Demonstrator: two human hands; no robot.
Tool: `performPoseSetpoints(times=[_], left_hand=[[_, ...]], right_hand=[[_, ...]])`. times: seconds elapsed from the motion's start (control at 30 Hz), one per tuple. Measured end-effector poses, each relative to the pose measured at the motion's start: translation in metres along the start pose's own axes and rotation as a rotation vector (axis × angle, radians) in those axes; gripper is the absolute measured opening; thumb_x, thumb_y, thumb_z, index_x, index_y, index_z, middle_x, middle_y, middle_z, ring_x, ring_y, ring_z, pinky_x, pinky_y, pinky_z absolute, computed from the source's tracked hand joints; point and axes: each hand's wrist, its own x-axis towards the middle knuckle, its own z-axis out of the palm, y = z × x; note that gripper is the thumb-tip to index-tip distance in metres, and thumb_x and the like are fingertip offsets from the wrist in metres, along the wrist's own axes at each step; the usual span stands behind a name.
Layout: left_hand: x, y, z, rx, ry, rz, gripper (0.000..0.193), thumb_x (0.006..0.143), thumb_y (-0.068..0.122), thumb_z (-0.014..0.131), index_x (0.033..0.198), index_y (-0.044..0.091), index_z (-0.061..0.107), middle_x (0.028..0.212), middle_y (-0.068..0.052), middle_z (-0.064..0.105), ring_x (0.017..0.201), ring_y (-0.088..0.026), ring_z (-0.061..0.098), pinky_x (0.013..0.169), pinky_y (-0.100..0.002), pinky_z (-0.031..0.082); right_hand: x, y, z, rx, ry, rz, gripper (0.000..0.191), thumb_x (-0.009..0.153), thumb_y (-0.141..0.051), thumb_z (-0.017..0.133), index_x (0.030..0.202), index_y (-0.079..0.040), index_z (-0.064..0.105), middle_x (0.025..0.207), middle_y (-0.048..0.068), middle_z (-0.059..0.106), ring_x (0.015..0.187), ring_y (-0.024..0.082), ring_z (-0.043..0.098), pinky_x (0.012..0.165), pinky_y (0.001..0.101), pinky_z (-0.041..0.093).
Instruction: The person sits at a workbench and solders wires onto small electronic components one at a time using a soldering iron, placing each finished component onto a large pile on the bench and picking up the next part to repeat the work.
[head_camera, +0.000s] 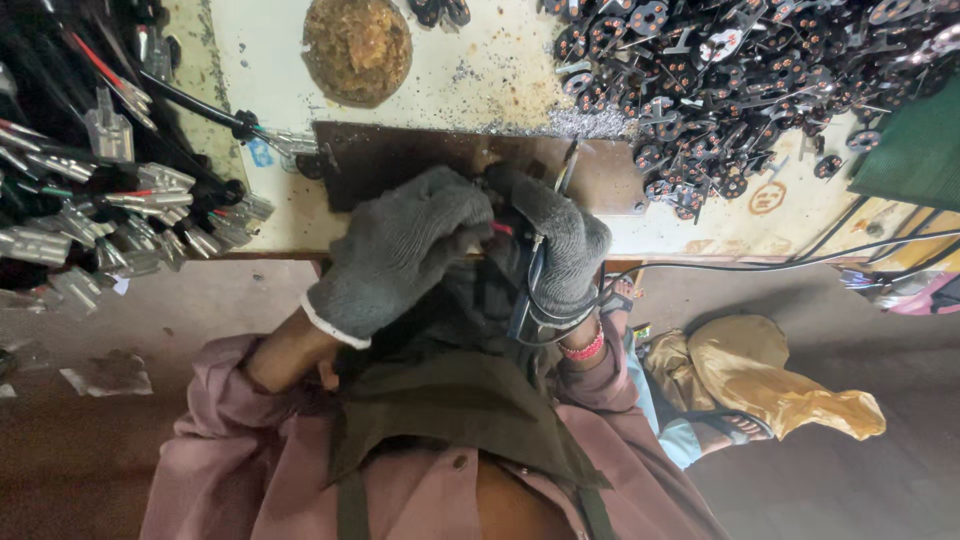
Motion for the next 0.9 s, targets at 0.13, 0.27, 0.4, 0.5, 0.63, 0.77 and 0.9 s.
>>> performPoseSetpoints(times=[0.13, 0.27, 0.4, 0.5, 0.63, 0.77, 0.9], left_hand=[[0.007, -0.007, 0.004, 0.285, 0.033, 0.029, 0.011, 0.098, 0.016, 0.072, 0.102, 0.012, 0.064, 0.099, -0.009, 0.064, 0.090, -0.032, 0.068, 0.069, -0.044, 0.055], [0.008, -0.011, 0.011, 0.332, 0.064, 0.041, 0.012, 0.094, 0.015, 0.073, 0.100, 0.012, 0.062, 0.097, -0.010, 0.063, 0.088, -0.032, 0.068, 0.069, -0.044, 0.056], [0.009, -0.016, 0.011, 0.324, 0.045, 0.051, 0.015, 0.091, 0.016, 0.074, 0.098, 0.012, 0.061, 0.094, -0.010, 0.061, 0.086, -0.032, 0.067, 0.067, -0.044, 0.055], [0.010, -0.019, 0.009, 0.298, 0.016, 0.047, 0.016, 0.091, 0.018, 0.075, 0.098, 0.011, 0.062, 0.094, -0.010, 0.061, 0.084, -0.032, 0.067, 0.066, -0.045, 0.055], [0.009, -0.020, 0.008, 0.311, -0.036, 0.047, 0.016, 0.093, 0.019, 0.074, 0.098, 0.011, 0.062, 0.096, -0.010, 0.061, 0.086, -0.032, 0.067, 0.067, -0.045, 0.055], [0.009, -0.020, 0.010, 0.337, -0.020, 0.036, 0.016, 0.091, 0.020, 0.073, 0.097, 0.011, 0.062, 0.096, -0.011, 0.062, 0.086, -0.032, 0.067, 0.067, -0.046, 0.055], [0.010, -0.019, 0.011, 0.353, -0.035, 0.004, 0.014, 0.092, 0.020, 0.073, 0.095, 0.011, 0.062, 0.094, -0.010, 0.062, 0.084, -0.032, 0.067, 0.064, -0.046, 0.054]], right_hand=[[0.002, -0.003, 0.002, -0.136, 0.034, -0.038, 0.040, 0.085, -0.011, 0.090, 0.121, -0.011, 0.072, 0.111, 0.008, 0.077, 0.093, 0.023, 0.077, 0.085, 0.0328, 0.061], [0.005, -0.009, 0.001, -0.158, 0.039, 0.016, 0.041, 0.083, -0.011, 0.090, 0.121, -0.013, 0.073, 0.105, 0.007, 0.077, 0.081, 0.020, 0.075, 0.076, 0.0315, 0.059], [0.011, -0.017, -0.002, -0.145, 0.018, 0.031, 0.041, 0.085, -0.011, 0.089, 0.123, -0.014, 0.073, 0.105, 0.008, 0.077, 0.081, 0.020, 0.074, 0.076, 0.0314, 0.059], [0.015, -0.023, -0.002, -0.198, -0.004, 0.036, 0.040, 0.086, -0.013, 0.089, 0.123, -0.017, 0.073, 0.108, 0.008, 0.078, 0.088, 0.021, 0.077, 0.081, 0.0310, 0.060], [0.008, -0.014, -0.003, -0.021, 0.031, 0.065, 0.032, 0.090, -0.010, 0.079, 0.120, -0.010, 0.068, 0.109, 0.009, 0.076, 0.087, 0.022, 0.075, 0.079, 0.0322, 0.059], [-0.028, 0.027, -0.012, 0.205, 0.065, 0.037, 0.026, 0.095, -0.023, 0.062, 0.115, -0.007, 0.066, 0.112, 0.013, 0.072, 0.091, 0.025, 0.070, 0.078, 0.0360, 0.057], [-0.089, 0.082, -0.017, -0.201, -0.154, -0.066, 0.032, 0.098, -0.031, 0.067, 0.120, -0.009, 0.067, 0.107, 0.012, 0.073, 0.098, 0.028, 0.072, 0.083, 0.0438, 0.058]])
